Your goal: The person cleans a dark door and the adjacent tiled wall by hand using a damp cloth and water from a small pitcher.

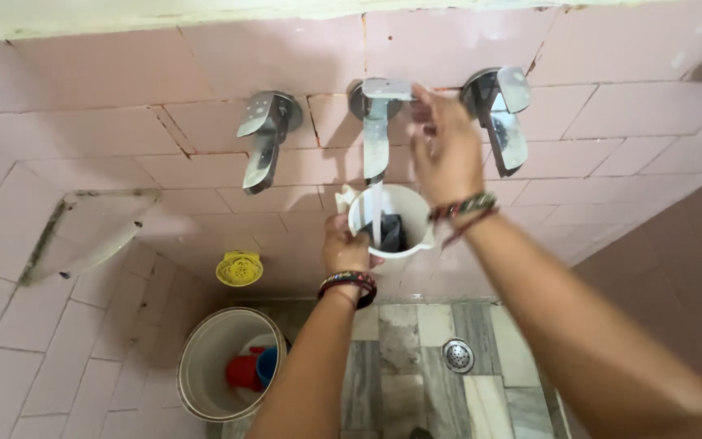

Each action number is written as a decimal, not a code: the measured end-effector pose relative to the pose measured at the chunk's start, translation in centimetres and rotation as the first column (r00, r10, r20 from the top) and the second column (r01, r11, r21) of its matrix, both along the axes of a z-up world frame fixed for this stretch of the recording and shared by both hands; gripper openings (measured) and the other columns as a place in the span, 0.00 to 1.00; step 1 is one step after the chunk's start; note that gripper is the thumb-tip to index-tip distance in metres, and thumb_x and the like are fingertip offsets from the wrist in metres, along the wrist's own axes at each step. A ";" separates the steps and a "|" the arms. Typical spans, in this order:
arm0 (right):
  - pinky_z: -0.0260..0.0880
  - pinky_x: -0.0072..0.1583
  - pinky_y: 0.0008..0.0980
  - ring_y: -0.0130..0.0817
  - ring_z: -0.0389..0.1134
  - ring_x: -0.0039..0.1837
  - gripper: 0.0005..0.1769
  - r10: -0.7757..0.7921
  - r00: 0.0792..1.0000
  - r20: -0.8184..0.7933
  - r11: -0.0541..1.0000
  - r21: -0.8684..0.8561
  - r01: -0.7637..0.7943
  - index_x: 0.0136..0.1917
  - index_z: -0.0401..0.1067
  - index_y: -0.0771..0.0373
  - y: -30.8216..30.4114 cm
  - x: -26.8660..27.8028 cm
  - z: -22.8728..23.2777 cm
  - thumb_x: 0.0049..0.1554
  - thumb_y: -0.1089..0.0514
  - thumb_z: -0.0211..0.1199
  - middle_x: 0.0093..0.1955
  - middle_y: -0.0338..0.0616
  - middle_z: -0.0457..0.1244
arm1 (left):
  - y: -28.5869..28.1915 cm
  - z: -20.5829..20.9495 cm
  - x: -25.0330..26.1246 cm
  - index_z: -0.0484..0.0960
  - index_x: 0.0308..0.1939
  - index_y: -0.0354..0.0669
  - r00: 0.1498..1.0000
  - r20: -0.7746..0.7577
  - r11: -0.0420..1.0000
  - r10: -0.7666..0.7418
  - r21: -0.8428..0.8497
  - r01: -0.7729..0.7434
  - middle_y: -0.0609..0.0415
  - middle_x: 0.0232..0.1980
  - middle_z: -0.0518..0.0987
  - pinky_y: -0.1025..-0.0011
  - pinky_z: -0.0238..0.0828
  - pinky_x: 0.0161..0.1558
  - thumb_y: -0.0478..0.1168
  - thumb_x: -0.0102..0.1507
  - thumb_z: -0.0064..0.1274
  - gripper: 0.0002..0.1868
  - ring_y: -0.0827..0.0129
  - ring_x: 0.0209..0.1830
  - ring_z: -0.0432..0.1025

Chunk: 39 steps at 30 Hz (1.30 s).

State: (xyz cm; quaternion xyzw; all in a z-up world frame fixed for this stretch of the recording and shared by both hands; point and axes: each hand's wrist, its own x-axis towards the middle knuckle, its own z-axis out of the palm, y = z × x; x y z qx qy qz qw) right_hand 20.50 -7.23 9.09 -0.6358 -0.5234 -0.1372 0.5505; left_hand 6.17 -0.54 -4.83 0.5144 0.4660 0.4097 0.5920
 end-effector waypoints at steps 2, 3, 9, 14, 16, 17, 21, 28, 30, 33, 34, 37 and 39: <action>0.73 0.56 0.31 0.37 0.69 0.56 0.30 0.120 0.989 -0.085 0.967 0.236 -0.097 0.71 0.60 0.67 0.2 -0.9 -2.9 0.55 0.67 0.58 0.58 0.52 0.63 | 0.1 -1.5 -0.3 0.66 0.61 0.43 0.999 -0.027 0.999 0.022 -0.034 -0.023 0.41 0.40 0.81 0.65 0.74 0.16 0.24 0.59 0.45 0.26 0.56 0.20 0.77; 0.73 0.52 0.30 0.35 0.71 0.52 0.22 0.137 0.970 -0.199 0.989 0.091 -0.121 0.66 0.63 0.68 0.4 -0.8 -4.5 0.58 0.67 0.59 0.53 0.49 0.66 | 0.0 -2.1 -0.6 0.66 0.61 0.43 0.999 0.037 0.999 0.037 -0.002 -0.037 0.43 0.41 0.80 0.65 0.76 0.17 0.24 0.59 0.45 0.26 0.57 0.21 0.77; 0.71 0.46 0.25 0.25 0.69 0.43 0.10 0.442 0.556 -0.704 0.735 -0.072 -0.674 0.53 0.75 0.66 5.3 0.5 -14.2 0.64 0.67 0.53 0.41 0.37 0.68 | -1.1 -3.6 -2.8 0.67 0.60 0.41 0.991 -0.004 0.991 0.130 0.014 -0.130 0.43 0.38 0.82 0.65 0.78 0.19 0.24 0.57 0.49 0.27 0.60 0.21 0.78; 0.66 0.37 0.33 0.32 0.64 0.34 0.10 0.250 0.355 -0.901 0.593 -0.148 -0.792 0.52 0.74 0.64 7.9 -1.4 -19.7 0.64 0.59 0.54 0.34 0.41 0.64 | -2.4 -4.8 -3.1 0.67 0.60 0.40 0.989 0.018 0.988 0.150 0.034 -0.151 0.42 0.37 0.82 0.65 0.79 0.19 0.25 0.58 0.47 0.25 0.61 0.20 0.78; 0.62 0.35 0.33 0.32 0.61 0.32 0.14 0.214 0.443 -0.871 0.566 -0.259 -0.783 0.54 0.76 0.59 7.6 -2.0 -20.8 0.67 0.53 0.52 0.33 0.42 0.63 | -2.7 -5.2 -3.1 0.67 0.60 0.42 0.988 -0.051 0.989 0.145 -0.002 -0.145 0.44 0.36 0.83 0.67 0.77 0.19 0.29 0.62 0.49 0.22 0.62 0.20 0.78; 0.66 0.39 0.32 0.31 0.64 0.35 0.14 0.247 0.616 -0.748 0.630 -0.359 -0.689 0.54 0.77 0.59 7.4 -2.2 -21.2 0.65 0.50 0.57 0.35 0.43 0.66 | -2.8 -5.4 -3.1 0.67 0.60 0.42 0.988 -0.051 0.989 0.146 0.000 -0.146 0.44 0.36 0.83 0.67 0.77 0.19 0.29 0.62 0.49 0.22 0.62 0.20 0.78; 0.70 0.47 0.32 0.32 0.67 0.41 0.20 0.088 0.935 -0.344 0.677 -0.668 -0.310 0.51 0.79 0.65 7.6 -1.4 -21.8 0.67 0.45 0.60 0.37 0.49 0.70 | -3.2 -5.7 -3.2 0.67 0.61 0.42 0.988 0.020 0.987 0.153 0.042 -0.154 0.47 0.36 0.84 0.67 0.79 0.20 0.26 0.59 0.46 0.26 0.65 0.21 0.78; 0.74 0.50 0.29 0.28 0.73 0.47 0.17 0.501 0.628 -0.595 0.706 -0.139 -0.694 0.53 0.76 0.68 6.3 0.9 -19.7 0.53 0.68 0.52 0.45 0.41 0.71 | -2.8 -4.8 -3.7 0.67 0.62 0.41 0.978 0.001 0.975 0.208 0.076 -0.208 0.43 0.30 0.79 0.66 0.76 0.20 0.26 0.59 0.46 0.26 0.61 0.17 0.76; 0.72 0.47 0.28 0.30 0.70 0.43 0.09 0.194 0.761 -0.620 0.820 -0.323 -0.472 0.54 0.73 0.66 4.7 1.0 -17.6 0.62 0.62 0.57 0.43 0.42 0.69 | -2.7 -4.6 -3.8 0.66 0.63 0.41 0.978 0.025 0.975 0.209 0.075 -0.210 0.44 0.32 0.80 0.67 0.77 0.20 0.26 0.59 0.46 0.27 0.63 0.17 0.76; 0.71 0.48 0.24 0.23 0.71 0.46 0.08 0.318 0.705 -0.633 0.841 -0.155 -0.518 0.52 0.74 0.66 3.2 1.0 -14.6 0.63 0.64 0.56 0.44 0.39 0.70 | -2.9 -4.4 -4.1 0.66 0.63 0.41 0.978 0.021 0.976 0.207 0.062 -0.208 0.45 0.34 0.81 0.67 0.77 0.20 0.26 0.59 0.46 0.27 0.63 0.17 0.76; 0.71 0.48 0.24 0.23 0.71 0.46 0.08 0.318 0.706 -0.632 0.842 -0.154 -0.516 0.52 0.74 0.66 2.6 0.8 -13.8 0.63 0.64 0.56 0.44 0.39 0.70 | -3.0 -4.3 -4.1 0.66 0.63 0.40 0.979 -0.006 0.978 0.205 0.050 -0.204 0.43 0.34 0.82 0.66 0.76 0.20 0.26 0.59 0.45 0.27 0.62 0.17 0.76; 0.71 0.50 0.22 0.20 0.71 0.46 0.08 0.414 0.714 -0.564 0.838 -0.070 -0.541 0.53 0.74 0.66 1.0 0.3 -11.2 0.61 0.67 0.56 0.45 0.37 0.70 | -3.5 -4.2 -4.2 0.66 0.63 0.41 0.981 0.004 0.981 0.194 0.006 -0.194 0.44 0.36 0.83 0.66 0.77 0.19 0.25 0.59 0.45 0.27 0.62 0.17 0.77; 0.66 0.45 0.24 0.21 0.65 0.42 0.08 0.379 0.760 -0.528 0.866 -0.087 -0.493 0.54 0.75 0.65 0.2 -0.6 -9.0 0.60 0.67 0.61 0.43 0.37 0.69 | -3.9 -4.1 -4.2 0.66 0.63 0.41 0.984 -0.004 0.984 0.180 -0.005 -0.180 0.44 0.37 0.83 0.66 0.76 0.19 0.25 0.58 0.45 0.28 0.62 0.17 0.77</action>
